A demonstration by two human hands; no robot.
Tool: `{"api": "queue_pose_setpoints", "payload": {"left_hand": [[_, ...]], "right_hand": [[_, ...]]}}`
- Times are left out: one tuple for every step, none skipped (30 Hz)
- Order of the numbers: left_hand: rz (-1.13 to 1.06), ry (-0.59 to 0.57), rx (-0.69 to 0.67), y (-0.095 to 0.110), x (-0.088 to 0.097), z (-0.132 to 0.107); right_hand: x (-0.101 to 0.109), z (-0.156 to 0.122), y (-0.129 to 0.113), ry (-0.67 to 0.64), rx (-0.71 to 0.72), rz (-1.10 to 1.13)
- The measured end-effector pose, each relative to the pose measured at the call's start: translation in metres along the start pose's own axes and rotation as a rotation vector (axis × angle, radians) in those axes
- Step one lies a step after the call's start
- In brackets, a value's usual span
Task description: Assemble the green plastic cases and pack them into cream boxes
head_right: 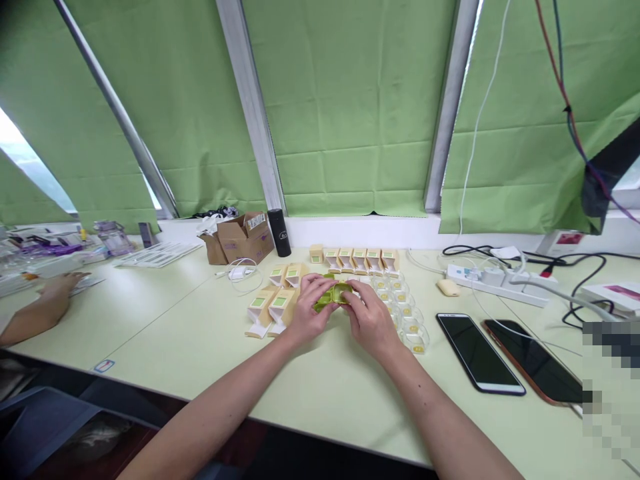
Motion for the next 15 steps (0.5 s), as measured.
{"api": "queue_pose_setpoints", "payload": {"left_hand": [[-0.004, -0.001, 0.006, -0.0001, 0.0001, 0.0001], [-0.009, 0.000, 0.010, -0.0001, 0.0003, 0.0002], [-0.013, 0.002, 0.010, 0.0001, 0.0006, 0.0002], [-0.017, 0.004, 0.008, 0.0004, 0.0009, 0.0002], [-0.020, 0.006, 0.006, 0.0007, 0.0011, 0.0002], [-0.022, 0.008, 0.005, 0.0009, 0.0014, 0.0002], [-0.022, 0.008, 0.006, 0.0011, 0.0015, 0.0002], [-0.022, 0.009, 0.006, 0.0013, 0.0016, 0.0003], [-0.022, 0.010, 0.006, 0.0016, 0.0017, 0.0004], [-0.021, 0.013, 0.003, 0.0020, 0.0019, 0.0004], [-0.018, 0.018, -0.002, 0.0024, 0.0021, 0.0004], [-0.014, 0.023, -0.008, 0.0028, 0.0022, 0.0003], [-0.009, 0.028, -0.014, 0.0031, 0.0023, 0.0001], [-0.005, 0.032, -0.017, 0.0031, 0.0023, 0.0000], [-0.002, 0.035, -0.018, 0.0029, 0.0021, -0.0003]], "right_hand": [[0.0001, -0.0002, 0.0003, 0.003, -0.003, 0.007], [0.0001, -0.0003, 0.0006, 0.006, -0.005, 0.012], [0.0002, -0.0004, 0.0006, 0.010, -0.005, 0.012], [0.0002, -0.0005, 0.0005, 0.013, -0.004, 0.011], [0.0004, -0.0005, 0.0003, 0.017, -0.001, 0.008], [0.0005, -0.0005, -0.0001, 0.019, 0.004, 0.005], [0.0005, -0.0003, -0.0005, 0.019, 0.009, 0.001], [0.0006, 0.0000, -0.0009, 0.018, 0.012, -0.003], [0.0004, 0.0004, -0.0012, 0.012, 0.013, -0.005], [0.0002, 0.0009, -0.0015, 0.007, 0.012, -0.008], [0.0001, 0.0014, -0.0018, 0.003, 0.012, -0.011], [0.0000, 0.0019, -0.0023, -0.001, 0.013, -0.016], [-0.0001, 0.0022, -0.0029, -0.003, 0.017, -0.022], [-0.0003, 0.0024, -0.0037, -0.003, 0.026, -0.029], [-0.0004, 0.0025, -0.0045, -0.003, 0.036, -0.035]]}}
Point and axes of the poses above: each hand's wrist, its own z-axis towards the middle knuckle, its own x-axis out of the back of the hand, y = z × x, the point moved 7 cm from there along z, towards the middle knuckle, and after that the axes turned 13 degrees about -y, right-handed, at the moved point
